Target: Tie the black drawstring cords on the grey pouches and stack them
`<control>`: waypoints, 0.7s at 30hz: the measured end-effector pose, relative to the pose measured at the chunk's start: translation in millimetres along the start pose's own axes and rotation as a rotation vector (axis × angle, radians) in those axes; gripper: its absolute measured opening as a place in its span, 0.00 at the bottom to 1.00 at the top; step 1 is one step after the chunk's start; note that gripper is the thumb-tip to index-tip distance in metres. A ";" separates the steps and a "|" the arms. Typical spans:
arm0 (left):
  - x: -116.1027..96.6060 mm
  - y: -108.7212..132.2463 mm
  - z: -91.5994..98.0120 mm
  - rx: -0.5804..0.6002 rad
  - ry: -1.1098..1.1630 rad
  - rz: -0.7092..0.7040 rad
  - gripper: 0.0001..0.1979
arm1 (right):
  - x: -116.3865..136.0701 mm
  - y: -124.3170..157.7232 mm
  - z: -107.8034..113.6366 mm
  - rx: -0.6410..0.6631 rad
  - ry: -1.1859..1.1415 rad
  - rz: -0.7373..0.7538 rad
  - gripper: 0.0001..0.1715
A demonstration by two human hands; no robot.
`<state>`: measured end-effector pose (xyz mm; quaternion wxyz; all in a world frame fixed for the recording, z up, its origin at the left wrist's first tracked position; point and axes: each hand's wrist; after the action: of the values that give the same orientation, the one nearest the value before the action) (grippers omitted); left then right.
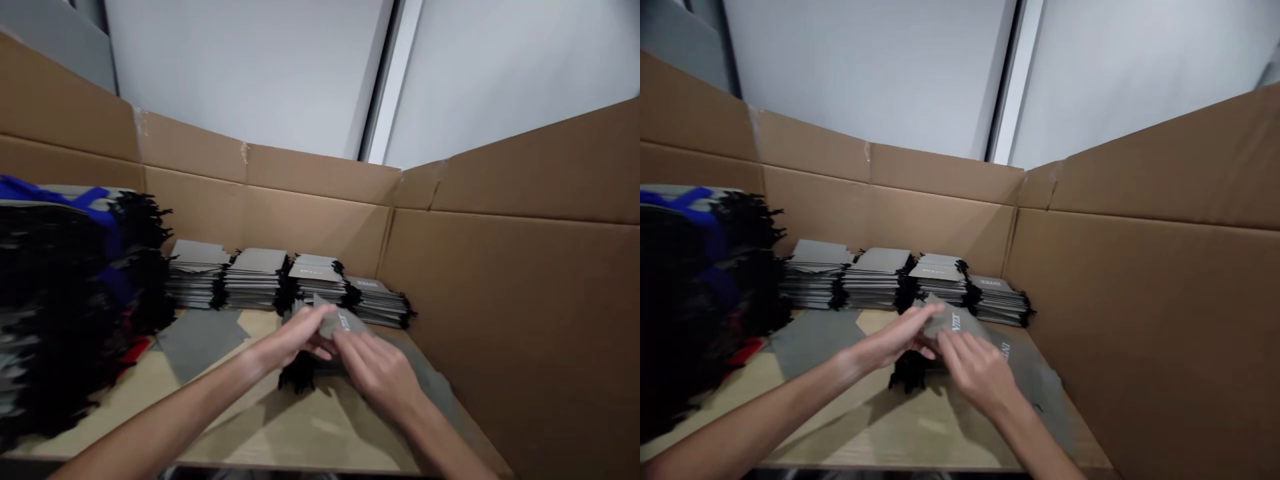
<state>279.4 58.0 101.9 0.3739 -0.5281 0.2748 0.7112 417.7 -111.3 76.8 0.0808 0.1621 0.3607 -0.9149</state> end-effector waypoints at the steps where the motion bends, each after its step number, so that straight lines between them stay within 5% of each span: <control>1: 2.1 5.1 4.8 -0.033 0.030 -0.007 0.30 | 14.4 -0.8 -2.5 -0.057 -0.017 0.082 0.24; 5: 20.5 35.9 65.6 -0.169 0.044 0.015 0.28 | 38.4 2.7 0.6 -0.134 -0.128 0.076 0.20; 9: 54.9 71.5 155.4 -0.377 -0.124 0.112 0.30 | 25.1 16.9 5.2 -0.094 -0.217 -0.055 0.23; 12: 86.8 91.2 201.7 -0.475 -0.311 0.198 0.28 | 15.2 29.1 -0.7 -0.058 -0.159 -0.076 0.24; 16: 119.0 105.4 221.3 -0.656 -0.634 0.229 0.28 | 9.0 38.6 -10.9 -0.041 -0.086 -0.066 0.24; 21: 135.6 100.9 206.4 -0.693 -0.927 0.064 0.32 | -4.2 42.5 -8.4 -0.005 -0.075 -0.157 0.22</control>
<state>61.7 195.5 31.9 0.2390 -0.2446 -0.1508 0.9276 434.9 -136.3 45.5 0.0228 0.0989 0.3711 -0.9230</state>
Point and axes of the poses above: each hand's wrist, its own y-axis away from the middle knuckle, its own z-axis out of the back of the hand, x = y × z, and after that the axes turned 1 degree about -x, right-handed
